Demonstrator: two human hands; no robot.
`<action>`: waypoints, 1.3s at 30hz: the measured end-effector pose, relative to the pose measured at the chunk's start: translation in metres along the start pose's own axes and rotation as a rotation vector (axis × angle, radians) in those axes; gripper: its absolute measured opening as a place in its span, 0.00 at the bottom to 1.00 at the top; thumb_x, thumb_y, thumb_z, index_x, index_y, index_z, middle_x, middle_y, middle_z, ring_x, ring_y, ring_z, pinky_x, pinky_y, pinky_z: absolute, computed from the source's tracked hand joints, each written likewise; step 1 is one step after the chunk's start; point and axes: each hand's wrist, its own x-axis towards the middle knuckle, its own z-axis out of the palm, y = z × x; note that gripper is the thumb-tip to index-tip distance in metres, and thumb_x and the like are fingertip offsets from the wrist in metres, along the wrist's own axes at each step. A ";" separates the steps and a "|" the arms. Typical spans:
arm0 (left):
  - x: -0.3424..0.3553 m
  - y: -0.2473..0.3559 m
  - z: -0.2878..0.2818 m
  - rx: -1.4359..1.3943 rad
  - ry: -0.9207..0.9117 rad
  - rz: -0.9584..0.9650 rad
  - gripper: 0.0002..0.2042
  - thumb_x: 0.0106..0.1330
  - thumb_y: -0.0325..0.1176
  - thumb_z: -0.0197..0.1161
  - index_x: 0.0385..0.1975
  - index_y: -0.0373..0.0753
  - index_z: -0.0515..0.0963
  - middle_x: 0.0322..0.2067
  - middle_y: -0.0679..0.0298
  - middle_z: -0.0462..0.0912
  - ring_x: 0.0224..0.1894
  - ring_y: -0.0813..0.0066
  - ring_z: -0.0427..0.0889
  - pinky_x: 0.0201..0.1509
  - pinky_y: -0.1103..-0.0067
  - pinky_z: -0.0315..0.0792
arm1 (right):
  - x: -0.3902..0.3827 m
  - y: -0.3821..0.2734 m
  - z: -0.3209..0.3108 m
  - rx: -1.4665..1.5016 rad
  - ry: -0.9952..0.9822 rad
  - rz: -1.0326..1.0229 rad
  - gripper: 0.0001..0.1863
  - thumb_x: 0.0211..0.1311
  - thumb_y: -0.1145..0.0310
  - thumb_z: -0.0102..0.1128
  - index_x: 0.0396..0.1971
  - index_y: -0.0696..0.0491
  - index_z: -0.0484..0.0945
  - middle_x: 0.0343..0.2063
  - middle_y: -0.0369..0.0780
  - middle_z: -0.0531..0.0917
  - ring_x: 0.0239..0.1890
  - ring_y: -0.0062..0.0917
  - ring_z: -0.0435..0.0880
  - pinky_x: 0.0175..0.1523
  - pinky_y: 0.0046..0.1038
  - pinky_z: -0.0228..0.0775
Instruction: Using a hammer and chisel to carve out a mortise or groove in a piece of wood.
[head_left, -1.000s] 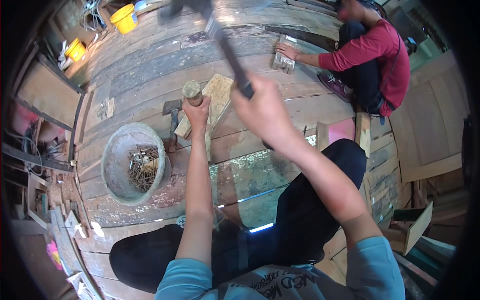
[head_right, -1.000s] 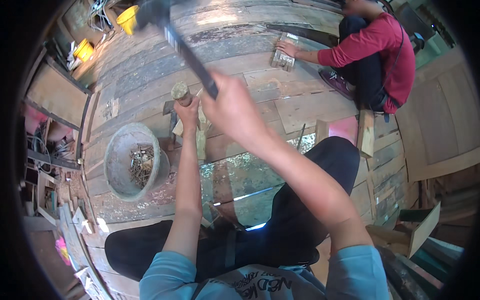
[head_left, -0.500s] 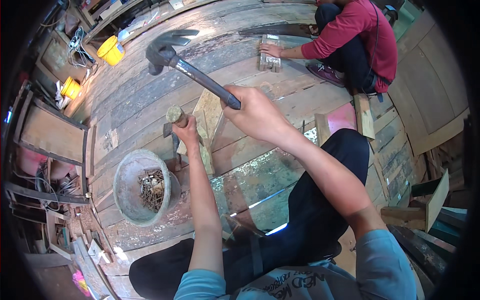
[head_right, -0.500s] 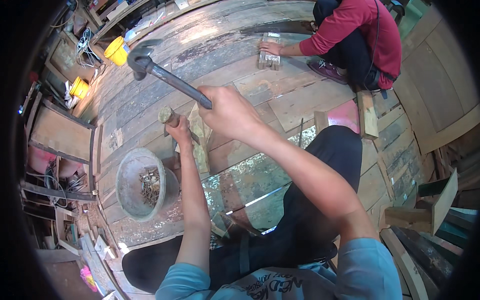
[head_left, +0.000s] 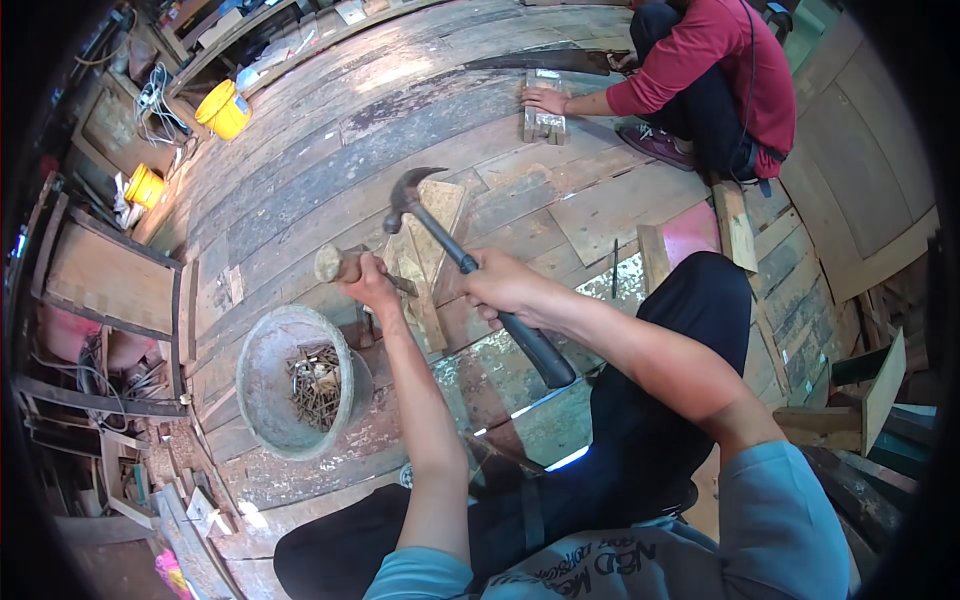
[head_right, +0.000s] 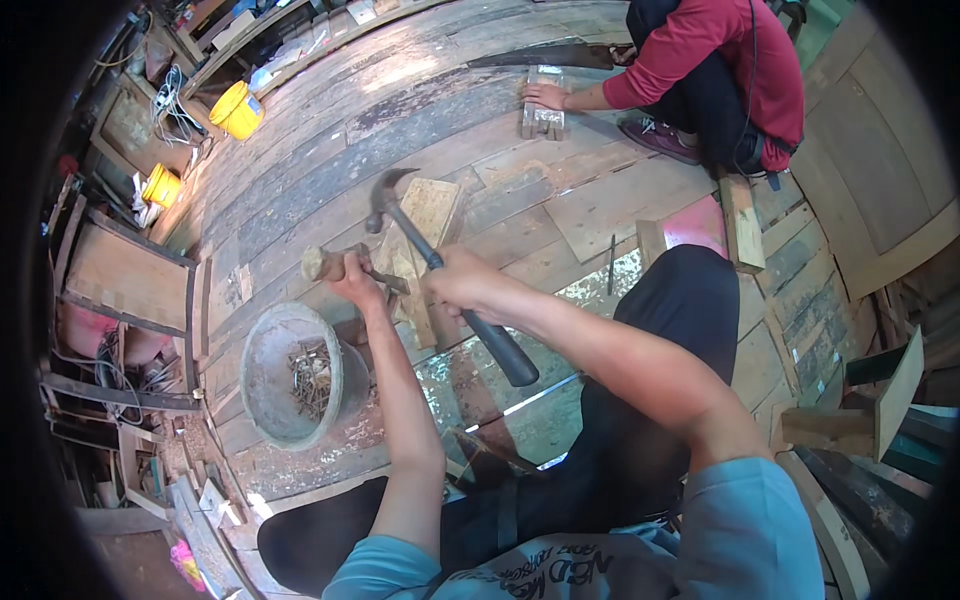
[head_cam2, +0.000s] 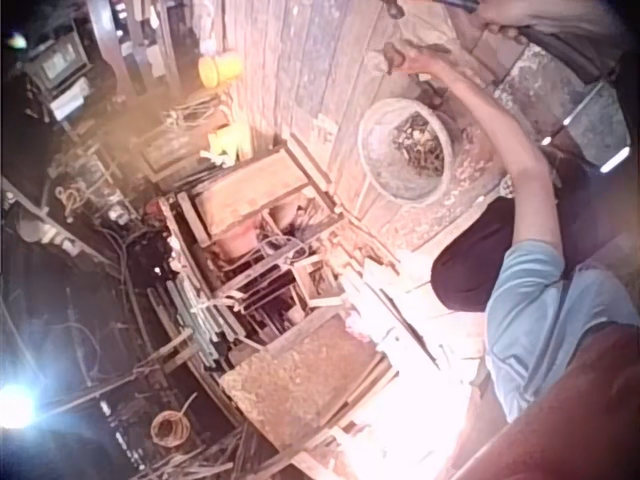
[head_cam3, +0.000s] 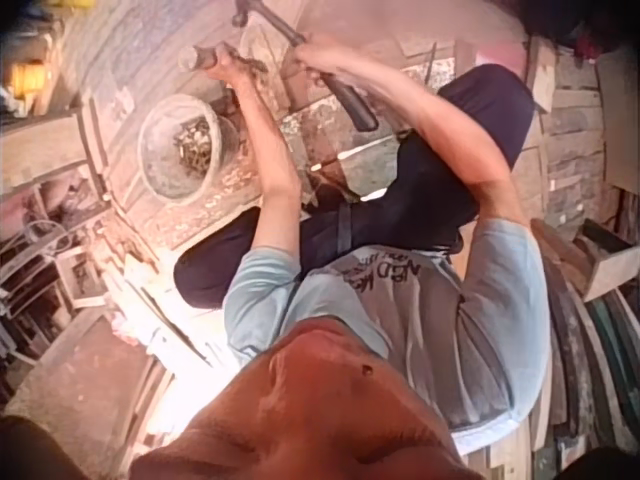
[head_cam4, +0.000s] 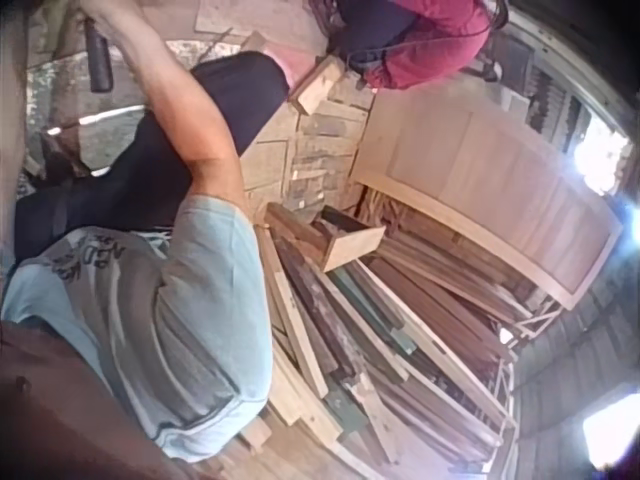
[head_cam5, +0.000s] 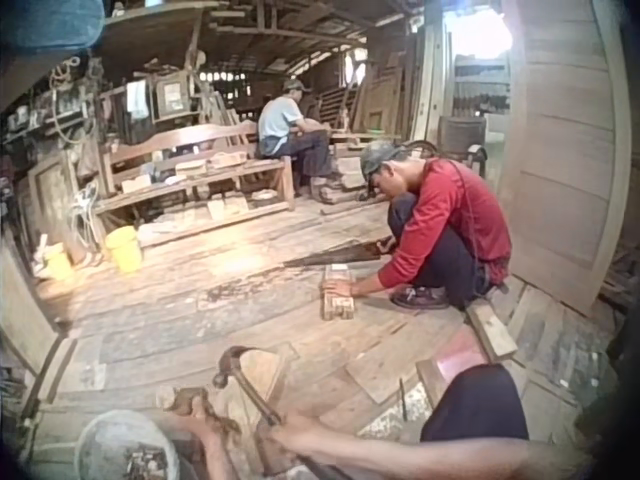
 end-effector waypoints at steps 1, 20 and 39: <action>0.002 0.007 -0.001 0.005 0.007 0.002 0.07 0.48 0.20 0.53 0.13 0.37 0.63 0.12 0.67 0.67 0.12 0.82 0.64 0.15 0.83 0.59 | -0.002 -0.003 -0.001 -0.003 -0.008 0.004 0.03 0.53 0.74 0.49 0.27 0.55 0.67 0.14 0.36 0.68 0.11 0.19 0.66 0.13 0.26 0.58; 0.015 0.036 -0.026 -0.265 0.132 0.047 0.02 0.48 0.22 0.51 0.20 0.34 0.65 0.16 0.64 0.66 0.14 0.80 0.62 0.16 0.83 0.61 | -0.002 -0.002 -0.010 0.230 0.016 0.274 0.05 0.58 0.69 0.50 0.29 0.51 0.65 0.16 0.31 0.65 0.11 0.14 0.61 0.14 0.21 0.55; 0.007 0.018 -0.051 -0.047 0.043 0.043 0.04 0.49 0.20 0.53 0.16 0.34 0.68 0.13 0.66 0.68 0.11 0.82 0.63 0.13 0.85 0.56 | 0.014 0.115 -0.007 0.306 -0.019 0.687 0.05 0.55 0.75 0.47 0.23 0.52 0.63 0.15 0.31 0.64 0.12 0.14 0.61 0.16 0.19 0.59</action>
